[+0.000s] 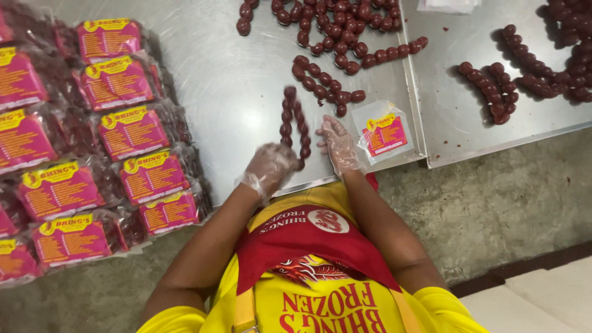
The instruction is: The person places several sausage links into plastic bags and seals them.
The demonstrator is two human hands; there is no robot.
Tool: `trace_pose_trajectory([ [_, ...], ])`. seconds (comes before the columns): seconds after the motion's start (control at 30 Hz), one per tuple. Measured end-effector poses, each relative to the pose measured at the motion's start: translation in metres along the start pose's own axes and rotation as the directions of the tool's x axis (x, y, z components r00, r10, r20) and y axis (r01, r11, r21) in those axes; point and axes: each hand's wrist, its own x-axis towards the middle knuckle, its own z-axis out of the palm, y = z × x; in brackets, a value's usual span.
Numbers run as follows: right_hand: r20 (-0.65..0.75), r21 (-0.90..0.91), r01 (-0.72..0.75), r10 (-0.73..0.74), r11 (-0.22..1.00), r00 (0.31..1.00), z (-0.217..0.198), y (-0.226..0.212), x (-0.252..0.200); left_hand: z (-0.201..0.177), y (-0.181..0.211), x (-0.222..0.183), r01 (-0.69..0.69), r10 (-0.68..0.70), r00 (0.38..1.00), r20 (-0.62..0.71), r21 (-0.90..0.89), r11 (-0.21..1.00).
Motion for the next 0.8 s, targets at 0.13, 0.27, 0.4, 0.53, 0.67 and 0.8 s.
trace_pose_trajectory([
  [0.13, 0.071, -0.548, 0.105, -0.078, 0.830, 0.994, 0.020, -0.020, -0.022, 0.009, -0.007, -0.023, 0.126, -0.233, 0.939, -0.251, -0.379, 0.917],
  [0.27, 0.260, -0.693, 0.386, -0.289, 0.608, 0.921, 0.048, -0.023, -0.026, -0.015, -0.033, 0.015, 0.573, -0.663, 0.749, -0.004, -0.499, 0.650],
  [0.4, 0.208, -0.782, 0.458, -0.515, 0.424, 0.832, 0.039, 0.011, -0.010, -0.015, -0.042, 0.052, 0.481, -0.644, 0.728, -0.235, -0.494, 0.724],
  [0.53, 0.158, -0.707, 0.530, -0.626, 0.469, 0.764, -0.008, 0.020, 0.001, -0.006, -0.043, 0.044, 0.307, -0.536, 0.809, -0.239, -0.606, 0.734],
  [0.67, 0.150, -0.633, 0.440, -0.457, 0.637, 0.877, -0.034, 0.014, -0.010, -0.015, -0.032, 0.014, 0.443, -0.475, 0.879, 0.044, -0.444, 0.779],
  [0.8, 0.229, -0.555, 0.488, -0.440, 0.674, 0.868, -0.039, 0.017, -0.014, -0.016, -0.016, -0.019, 0.346, -0.418, 0.903, -0.101, -0.408, 0.845],
])
